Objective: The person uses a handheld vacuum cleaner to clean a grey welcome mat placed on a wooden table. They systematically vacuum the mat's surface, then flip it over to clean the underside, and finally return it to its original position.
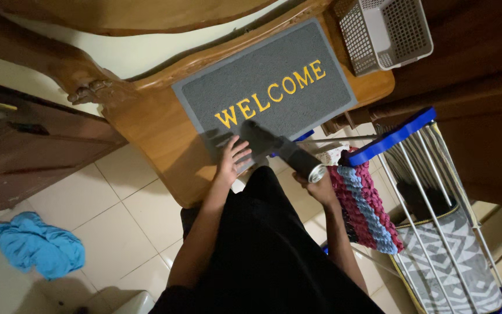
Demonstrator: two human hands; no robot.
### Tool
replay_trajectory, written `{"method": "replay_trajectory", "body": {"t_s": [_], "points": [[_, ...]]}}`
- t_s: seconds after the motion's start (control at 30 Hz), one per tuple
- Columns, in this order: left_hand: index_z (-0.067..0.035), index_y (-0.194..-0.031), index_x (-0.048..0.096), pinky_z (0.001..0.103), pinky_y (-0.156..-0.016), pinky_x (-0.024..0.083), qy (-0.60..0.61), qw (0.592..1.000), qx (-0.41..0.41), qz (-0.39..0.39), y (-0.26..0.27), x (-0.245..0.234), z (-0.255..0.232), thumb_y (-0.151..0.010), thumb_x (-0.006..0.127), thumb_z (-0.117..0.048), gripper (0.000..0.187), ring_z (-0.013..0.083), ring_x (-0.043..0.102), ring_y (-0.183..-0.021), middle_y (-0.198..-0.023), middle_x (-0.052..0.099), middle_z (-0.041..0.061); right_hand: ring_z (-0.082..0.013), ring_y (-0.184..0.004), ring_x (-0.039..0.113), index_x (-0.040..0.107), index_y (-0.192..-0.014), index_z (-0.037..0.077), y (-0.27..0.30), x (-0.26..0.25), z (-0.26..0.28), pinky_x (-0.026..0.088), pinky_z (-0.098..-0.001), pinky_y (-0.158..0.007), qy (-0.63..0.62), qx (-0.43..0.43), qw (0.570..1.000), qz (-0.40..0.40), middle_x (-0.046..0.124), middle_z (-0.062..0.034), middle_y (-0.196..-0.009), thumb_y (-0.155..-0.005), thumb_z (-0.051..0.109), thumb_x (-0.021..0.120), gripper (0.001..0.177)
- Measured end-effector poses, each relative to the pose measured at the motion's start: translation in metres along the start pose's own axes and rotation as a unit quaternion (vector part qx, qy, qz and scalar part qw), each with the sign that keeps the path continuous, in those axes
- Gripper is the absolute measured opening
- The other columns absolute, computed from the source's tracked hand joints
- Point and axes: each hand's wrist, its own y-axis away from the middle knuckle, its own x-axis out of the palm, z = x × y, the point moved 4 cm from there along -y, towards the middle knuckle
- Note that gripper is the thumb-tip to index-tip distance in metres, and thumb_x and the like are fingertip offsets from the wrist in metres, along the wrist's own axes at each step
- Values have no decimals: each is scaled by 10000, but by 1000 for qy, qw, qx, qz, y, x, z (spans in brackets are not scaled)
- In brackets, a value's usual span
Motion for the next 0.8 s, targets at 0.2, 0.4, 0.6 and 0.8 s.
{"method": "replay_trajectory", "body": {"t_s": [0.2, 0.4, 0.6, 0.8], "points": [[-123, -1290, 639, 517, -1173, 410, -572, 703, 389, -167, 38, 39, -54, -912, 751, -317, 439, 348, 500, -1374, -1426, 557, 161, -195, -568, 534, 706, -1044, -47, 3, -9, -35, 405, -339, -500, 62, 95, 990, -86, 638, -123, -737, -863, 134, 849, 293], [-149, -1373, 617, 566, -1186, 285, -663, 650, 315, -199, 24, 11, -57, -810, 795, -102, 592, 304, 481, -1331, -1568, 329, 87, -296, -1422, 481, 458, -1494, -56, 34, 41, 33, 340, -411, -1191, 45, -232, 967, 100, 536, -218, -1516, -757, -40, 719, 782], [-143, -1357, 638, 463, -1143, 439, -637, 685, 309, -170, 26, 3, -60, -680, 745, 90, 724, 321, 499, -1345, -1551, 383, 83, -214, -1258, 614, 499, -1484, 42, 36, 42, 70, 495, -349, -1094, -41, -89, 988, 122, 641, -122, -1408, -791, 79, 802, 758], [-116, -1290, 669, 513, -1088, 381, -636, 660, 354, -186, 40, 14, -68, -727, 863, -44, 599, 399, 424, -1314, -1459, 434, 116, -157, -546, 541, 665, -1230, 42, 20, 21, 18, 421, -321, -463, 1, 67, 996, 63, 629, -79, -743, -817, 105, 803, 440]]}}
